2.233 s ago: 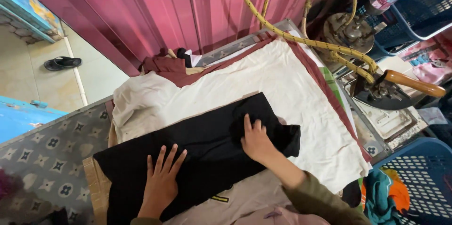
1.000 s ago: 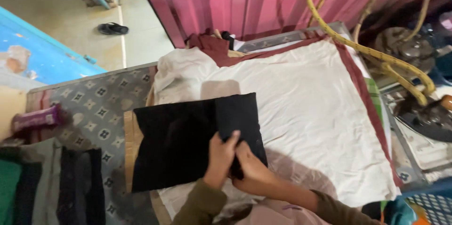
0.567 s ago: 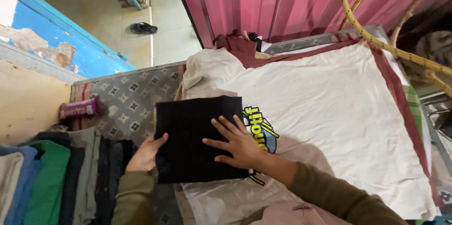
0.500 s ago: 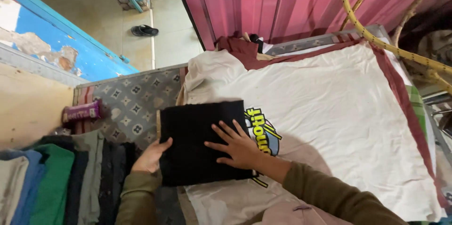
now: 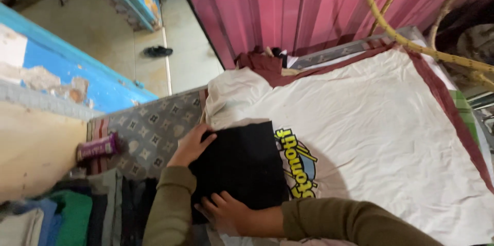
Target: The person folds several t-shirts and a pair of pants on a table using a cardboard template as a guide. They fold a green shirt, a blue shirt, a beige shirt, a black shirt, a white shirt, a maroon shirt, and a beige pair of pants, stacking each folded item to the side.
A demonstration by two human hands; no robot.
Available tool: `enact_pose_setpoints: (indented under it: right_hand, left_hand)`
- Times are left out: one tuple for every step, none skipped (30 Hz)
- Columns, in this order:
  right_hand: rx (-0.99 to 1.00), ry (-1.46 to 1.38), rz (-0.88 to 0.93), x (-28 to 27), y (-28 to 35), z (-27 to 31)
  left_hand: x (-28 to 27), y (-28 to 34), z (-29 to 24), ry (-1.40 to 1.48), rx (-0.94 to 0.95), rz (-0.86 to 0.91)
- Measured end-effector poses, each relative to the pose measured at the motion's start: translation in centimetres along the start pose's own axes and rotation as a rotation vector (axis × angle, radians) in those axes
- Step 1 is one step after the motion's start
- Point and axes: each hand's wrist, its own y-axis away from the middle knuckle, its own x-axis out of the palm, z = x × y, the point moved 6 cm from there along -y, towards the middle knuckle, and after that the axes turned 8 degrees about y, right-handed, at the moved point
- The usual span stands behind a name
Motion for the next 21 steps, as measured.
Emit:
enact_pose_setpoints:
  right_hand:
    - [0.016,0.063,0.003,0.8,-0.3,-0.3]
    - [0.035,0.119,0.013,1.5,-0.3,0.0]
    - [0.044,0.124,0.01,1.7,-0.9,0.0]
    - [0.063,0.15,0.0,1.8,-0.8,0.3]
    - [0.081,0.177,-0.011,1.8,-0.8,0.6]
    - [0.083,0.174,-0.006,1.2,-0.4,0.7]
    - [0.077,0.177,-0.002,0.5,0.1,0.8]
    - [0.074,0.189,-0.006,-0.1,0.1,0.5]
    - [0.08,0.195,-0.009,-3.4,0.7,-0.9]
    - [0.044,0.116,-0.052,-7.0,1.6,-1.3]
    - [0.009,0.037,-0.095,-10.6,2.5,-1.9]
    - [0.003,0.042,-0.094,-12.1,4.4,-2.9]
    - [0.004,0.05,-0.195,-14.2,6.4,-3.9]
    - [0.003,0.056,-0.292,-16.3,8.6,-4.8]
    - [-0.004,0.058,-0.289,-18.9,9.0,-5.9]
    - [0.079,-0.151,-0.327,-21.8,9.6,-7.3]
    - [0.163,-0.36,-0.363,-24.4,10.2,-8.8]
    - [0.165,-0.36,-0.361,-26.0,10.3,-9.0]
    - [0.48,-0.641,-0.448,-27.1,11.2,-11.1]
    - [0.799,-0.926,-0.521,-27.4,12.4,-12.6]
    - [0.8,-0.93,-0.516,-26.5,13.6,-14.6]
  left_hand:
    - [0.6,-0.4,1.8,-0.026,0.007,0.062]
    - [1.6,-0.2,3.7,-0.047,0.004,0.127]
    - [1.0,-0.8,4.8,-0.048,0.012,0.135]
    - [1.2,-0.8,6.0,-0.107,-0.01,0.168]
    - [1.4,-0.7,7.2,-0.166,-0.031,0.202]
    - [1.1,-0.4,6.2,-0.163,-0.034,0.204]
    - [0.9,0.1,5.8,-0.19,-0.134,0.241]
    - [0.4,-0.2,5.3,-0.224,-0.223,0.279]
    - [-0.4,-0.2,3.9,-0.226,-0.216,0.282]
    - [-1.0,0.7,2.3,-0.139,-0.195,0.285]
    - [-1.6,1.6,0.7,-0.053,-0.175,0.287]
    - [-2.6,2.3,-1.9,-0.052,-0.172,0.281]
    - [-3.1,3.5,-3.9,0.048,-0.318,0.371]
    - [-3.3,5.0,-5.9,0.153,-0.464,0.46]
    - [-3.9,5.3,-7.0,0.157,-0.461,0.453]
    - [-4.2,5.7,-8.8,0.27,-0.369,0.496]
    - [-4.5,6.1,-10.6,0.382,-0.274,0.537]
    - [-5.1,6.0,-13.7,0.385,-0.274,0.539]
    - [-5.8,5.9,-17.1,0.555,-0.261,0.531]
    - [-6.7,6.0,-20.6,0.725,-0.251,0.518]
    - [-6.2,5.5,-22.0,0.727,-0.256,0.515]
